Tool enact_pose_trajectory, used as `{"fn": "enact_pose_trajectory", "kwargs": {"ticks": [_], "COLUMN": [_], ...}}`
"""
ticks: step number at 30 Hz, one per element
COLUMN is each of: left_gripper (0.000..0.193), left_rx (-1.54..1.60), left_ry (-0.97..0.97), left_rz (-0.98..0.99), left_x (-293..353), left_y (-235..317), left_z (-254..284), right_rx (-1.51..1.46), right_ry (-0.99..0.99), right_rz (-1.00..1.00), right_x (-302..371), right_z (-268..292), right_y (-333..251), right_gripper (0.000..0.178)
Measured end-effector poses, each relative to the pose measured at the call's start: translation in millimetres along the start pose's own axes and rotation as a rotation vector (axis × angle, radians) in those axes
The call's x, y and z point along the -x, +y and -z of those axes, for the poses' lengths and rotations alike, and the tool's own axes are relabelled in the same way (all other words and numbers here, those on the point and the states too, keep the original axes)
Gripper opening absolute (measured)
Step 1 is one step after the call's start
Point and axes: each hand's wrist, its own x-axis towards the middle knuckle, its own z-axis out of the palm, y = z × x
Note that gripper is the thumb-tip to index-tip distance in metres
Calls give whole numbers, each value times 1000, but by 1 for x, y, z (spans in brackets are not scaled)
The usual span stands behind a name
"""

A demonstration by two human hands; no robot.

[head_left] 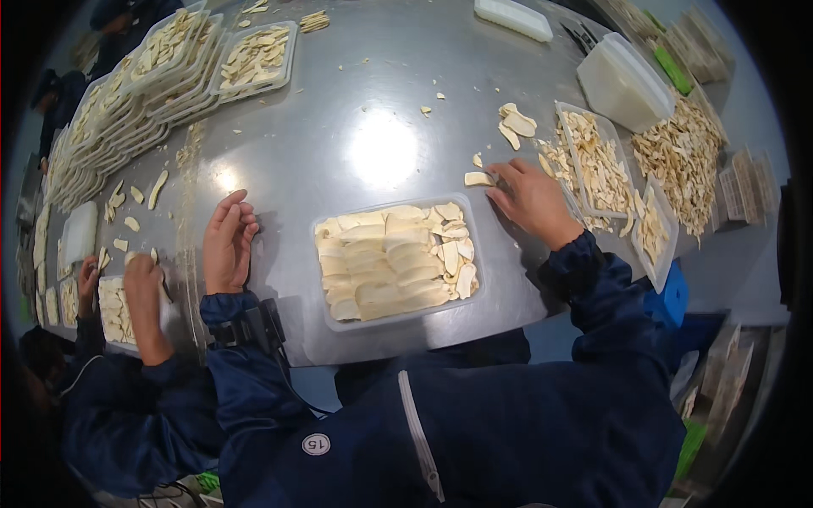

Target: The person sorts mushroom slices by hand, picking them from the table and placing them into a plastic container. After filling the container, the person moves it aside and begins filling a new plastic container with more mushroom slices.

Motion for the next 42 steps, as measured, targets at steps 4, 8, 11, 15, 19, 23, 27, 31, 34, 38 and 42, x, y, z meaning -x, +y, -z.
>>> {"fn": "enact_pose_trajectory", "kwargs": {"ticks": [4, 8, 11, 15, 19, 23, 27, 31, 34, 38, 42], "left_gripper": [32, 32, 33, 33, 31, 33, 33, 32, 32, 31, 32], "left_rx": [-3, 5, 3, 5, -5, 15, 18, 14, 22, 14, 29], "left_ry": [15, 23, 23, 29, 28, 8, 1, 9, 1, 17, 5], "left_rz": [-11, -20, -16, -7, -14, -5, -5, -6, -11, -7, -2], "left_x": [-1, 0, 1, 2, 1, 0, -1, 0, -1, 0, 0], "left_y": [0, -1, 0, 1, 1, 0, -1, 0, 0, 1, 0], "left_z": [2, 0, 4, 0, -3, 2, 2, 1, 1, -1, 1], "right_rx": [-24, -75, -106, -106, -7, -41, -222, -155, -122, -129, -135], "right_ry": [-55, -49, -27, -68, -59, -19, 57, 45, 10, 25, 13], "right_rz": [-31, -73, 0, 20, 28, 2, 121, 259, 279, 314, 335], "right_x": [-3, -5, -8, -12, -13, -14, -8, -6, -7, -10, -12], "right_z": [-9, -4, -4, -12, -17, -14, 5, 0, -1, -2, -3], "right_y": [8, 0, -1, 3, 4, -4, -30, -43, -43, -45, -47], "right_gripper": [27, 23, 20, 19, 19, 19, 17, 18, 18, 18, 19]}}
